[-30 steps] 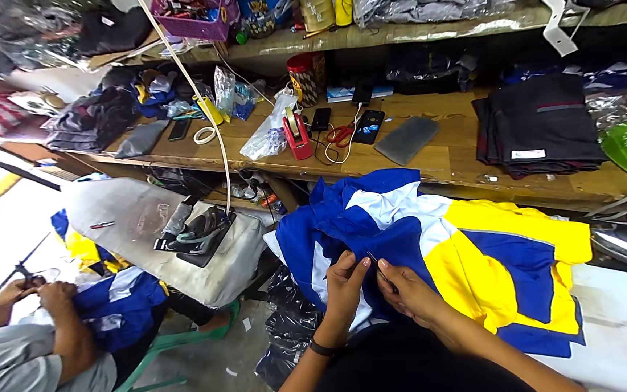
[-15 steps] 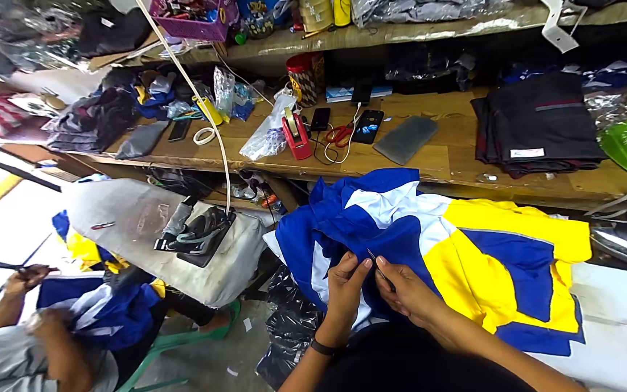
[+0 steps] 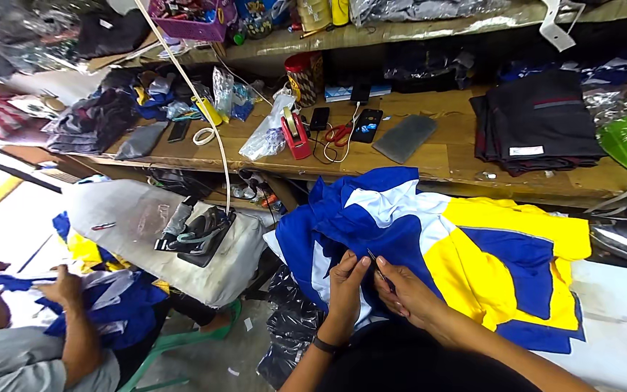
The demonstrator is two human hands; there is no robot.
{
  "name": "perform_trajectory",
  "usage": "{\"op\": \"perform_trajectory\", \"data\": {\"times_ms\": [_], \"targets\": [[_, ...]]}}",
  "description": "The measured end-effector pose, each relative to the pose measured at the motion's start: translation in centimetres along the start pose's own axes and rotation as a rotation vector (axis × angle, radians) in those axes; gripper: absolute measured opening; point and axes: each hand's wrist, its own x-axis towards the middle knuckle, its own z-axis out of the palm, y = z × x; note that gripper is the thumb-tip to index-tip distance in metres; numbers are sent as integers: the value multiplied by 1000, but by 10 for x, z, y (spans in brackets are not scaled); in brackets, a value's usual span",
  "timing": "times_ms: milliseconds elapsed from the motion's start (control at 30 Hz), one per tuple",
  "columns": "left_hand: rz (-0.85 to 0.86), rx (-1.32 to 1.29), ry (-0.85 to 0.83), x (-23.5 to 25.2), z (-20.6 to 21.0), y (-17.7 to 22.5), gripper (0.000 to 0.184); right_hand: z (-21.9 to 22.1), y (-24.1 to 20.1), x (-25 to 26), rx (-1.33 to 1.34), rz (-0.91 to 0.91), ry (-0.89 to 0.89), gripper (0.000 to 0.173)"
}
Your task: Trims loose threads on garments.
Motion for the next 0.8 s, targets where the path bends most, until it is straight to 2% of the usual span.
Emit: {"op": "perform_trajectory", "data": {"times_ms": [167,433,533,633,667,733,800], "targets": [[-50,-2,76,-3,10,6,26,2,1,0,-6,-28,-1,50],[-56,-41,110,-7,15,4,25,7,7,1,-7,-47,35,51],[-85,-46,116,-7,15,4,25,2,3,1,-33,2,24,52],[-131,8,116,0,9,14,24,-17,-13,-3,-243,16,-66,46],[-140,44,111,3,5,18,23,-23,-19,-5,-355,-57,-68,40],[-157,123,83,10,-2,25,21,-32,-31,-3,-612,-296,36,28],[-195,166,36,15,-3,32,21,-34,-44,5,-868,-405,139,38]]}}
